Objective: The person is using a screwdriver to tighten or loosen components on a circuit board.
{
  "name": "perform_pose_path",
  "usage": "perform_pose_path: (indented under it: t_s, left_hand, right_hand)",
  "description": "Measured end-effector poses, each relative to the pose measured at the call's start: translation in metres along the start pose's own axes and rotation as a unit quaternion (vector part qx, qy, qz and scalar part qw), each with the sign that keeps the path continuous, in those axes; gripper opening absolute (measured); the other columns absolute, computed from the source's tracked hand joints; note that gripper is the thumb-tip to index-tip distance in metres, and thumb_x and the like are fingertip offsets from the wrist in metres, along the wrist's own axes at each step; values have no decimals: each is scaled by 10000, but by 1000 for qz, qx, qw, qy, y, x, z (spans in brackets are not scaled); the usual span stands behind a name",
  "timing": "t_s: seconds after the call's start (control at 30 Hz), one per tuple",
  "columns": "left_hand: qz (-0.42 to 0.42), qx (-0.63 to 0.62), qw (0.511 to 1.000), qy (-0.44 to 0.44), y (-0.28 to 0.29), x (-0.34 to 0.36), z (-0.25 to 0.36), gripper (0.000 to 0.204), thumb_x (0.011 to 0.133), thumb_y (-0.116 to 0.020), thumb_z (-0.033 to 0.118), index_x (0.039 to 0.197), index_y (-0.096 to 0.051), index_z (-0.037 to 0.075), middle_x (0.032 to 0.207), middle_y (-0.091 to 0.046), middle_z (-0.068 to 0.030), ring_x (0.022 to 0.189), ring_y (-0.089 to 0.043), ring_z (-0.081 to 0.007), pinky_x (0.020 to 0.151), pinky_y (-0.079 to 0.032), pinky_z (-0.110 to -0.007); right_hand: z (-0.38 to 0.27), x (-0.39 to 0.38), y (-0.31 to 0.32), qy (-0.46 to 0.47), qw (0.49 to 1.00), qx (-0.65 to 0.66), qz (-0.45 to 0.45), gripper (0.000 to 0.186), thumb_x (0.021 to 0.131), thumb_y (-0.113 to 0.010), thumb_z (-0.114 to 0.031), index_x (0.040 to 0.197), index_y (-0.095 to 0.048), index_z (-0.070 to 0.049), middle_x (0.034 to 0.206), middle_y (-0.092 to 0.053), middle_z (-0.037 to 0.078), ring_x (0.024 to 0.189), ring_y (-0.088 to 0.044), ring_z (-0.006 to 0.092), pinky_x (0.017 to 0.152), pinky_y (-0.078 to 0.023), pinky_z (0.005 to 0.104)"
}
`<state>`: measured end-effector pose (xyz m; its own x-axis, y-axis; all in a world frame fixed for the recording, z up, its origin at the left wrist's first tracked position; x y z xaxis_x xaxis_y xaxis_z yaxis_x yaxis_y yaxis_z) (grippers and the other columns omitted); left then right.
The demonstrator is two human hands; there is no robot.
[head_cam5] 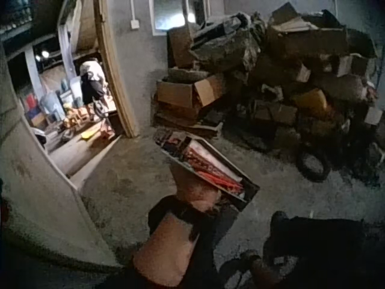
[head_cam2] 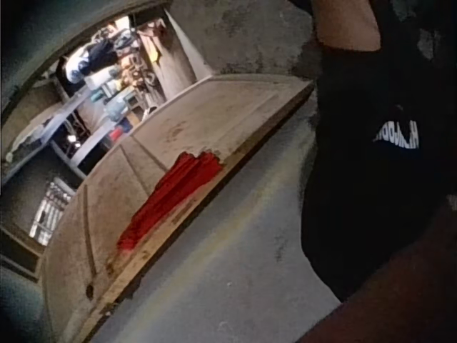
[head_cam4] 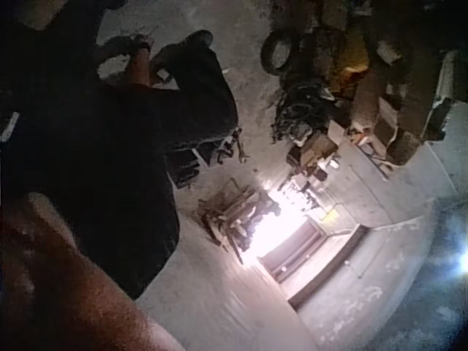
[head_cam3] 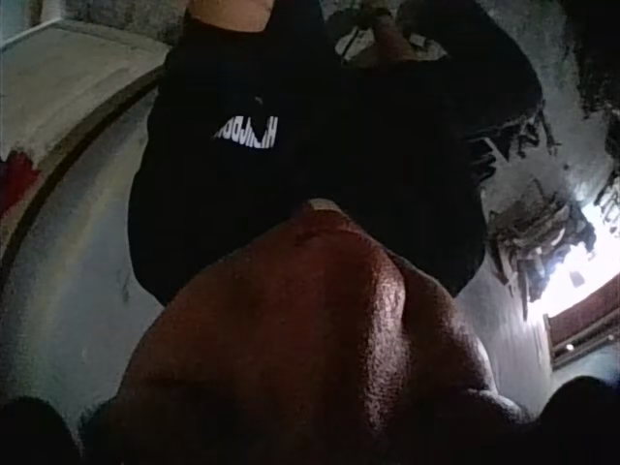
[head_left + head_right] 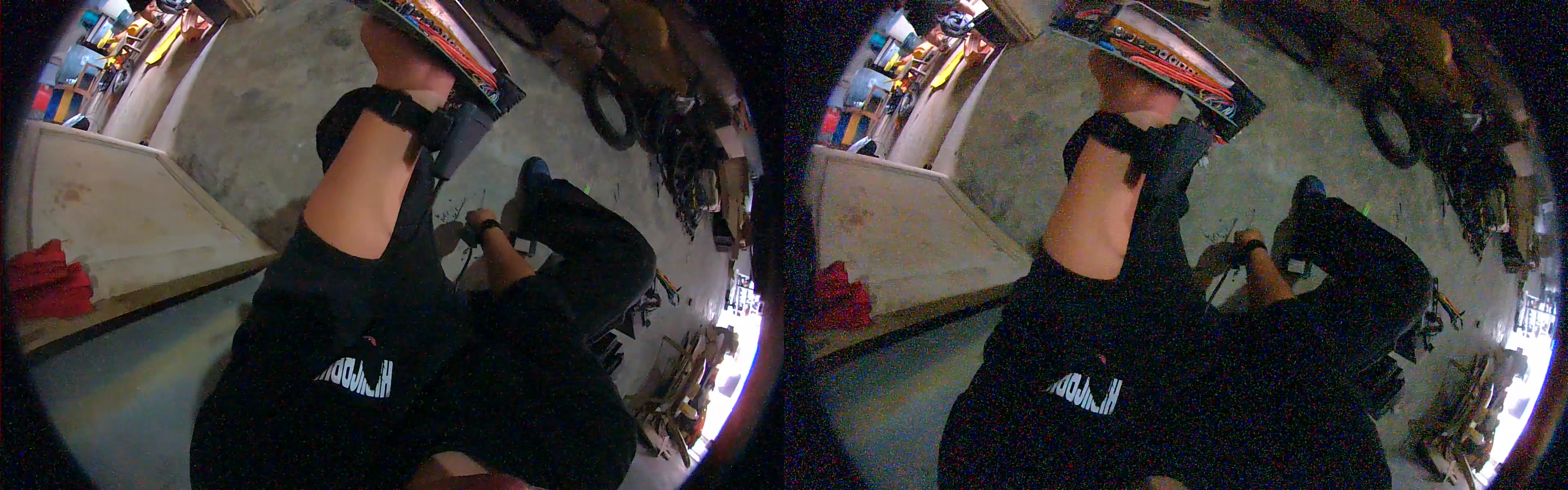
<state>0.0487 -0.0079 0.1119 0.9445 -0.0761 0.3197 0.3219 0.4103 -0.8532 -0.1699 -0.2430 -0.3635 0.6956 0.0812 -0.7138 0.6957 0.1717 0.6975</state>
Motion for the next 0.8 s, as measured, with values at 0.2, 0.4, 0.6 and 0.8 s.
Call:
perform_pose_path:
  t_s: [0.2,0.4,0.6,0.8]
  left_hand:
    - [-18,120,988,-99,-27,-16,11,310,1046,-435,389,1122,-574,123,1094,-624,-31,1031,-605,-209,899,-519,-409]
    - [-28,-29,999,-31,-21,-17,1,288,1057,-428,339,1189,-562,122,1164,-601,-44,1077,-591,-201,919,-518,-383]
    - [-126,831,481,-250,-8,-30,-4,468,1039,-417,472,1346,-505,130,1373,-549,-76,1276,-504,-256,1127,-365,-473]
    - [-168,517,835,-79,17,-17,-16,560,1027,-405,534,1416,-453,134,1466,-480,-112,1336,-462,-295,1156,-334,-517]
  right_hand:
    - [52,-44,103,-68,990,113,40,275,878,-669,-334,1009,-714,-96,1032,-751,143,951,-729,335,775,-572,469]
    - [106,-179,332,-38,600,770,215,224,1019,-574,-321,1123,-626,-129,834,-665,55,645,-592,182,525,-453,337]
    - [44,-341,426,113,581,714,374,315,1043,-549,-307,1222,-573,-49,849,-598,26,579,-475,63,493,-350,209]
    - [-14,-373,415,201,598,651,422,320,1008,-611,-230,1234,-626,-4,847,-636,-7,667,-506,52,577,-397,212]
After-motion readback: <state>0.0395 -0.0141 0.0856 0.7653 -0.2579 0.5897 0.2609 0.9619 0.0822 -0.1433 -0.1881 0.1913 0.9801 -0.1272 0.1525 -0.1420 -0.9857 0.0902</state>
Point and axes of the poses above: each hand's wrist, its own x-axis towards the middle knuckle, its own y-axis out of the back of the hand, z = x × y, the point moved 5 cm from there along x, towards the middle knuckle
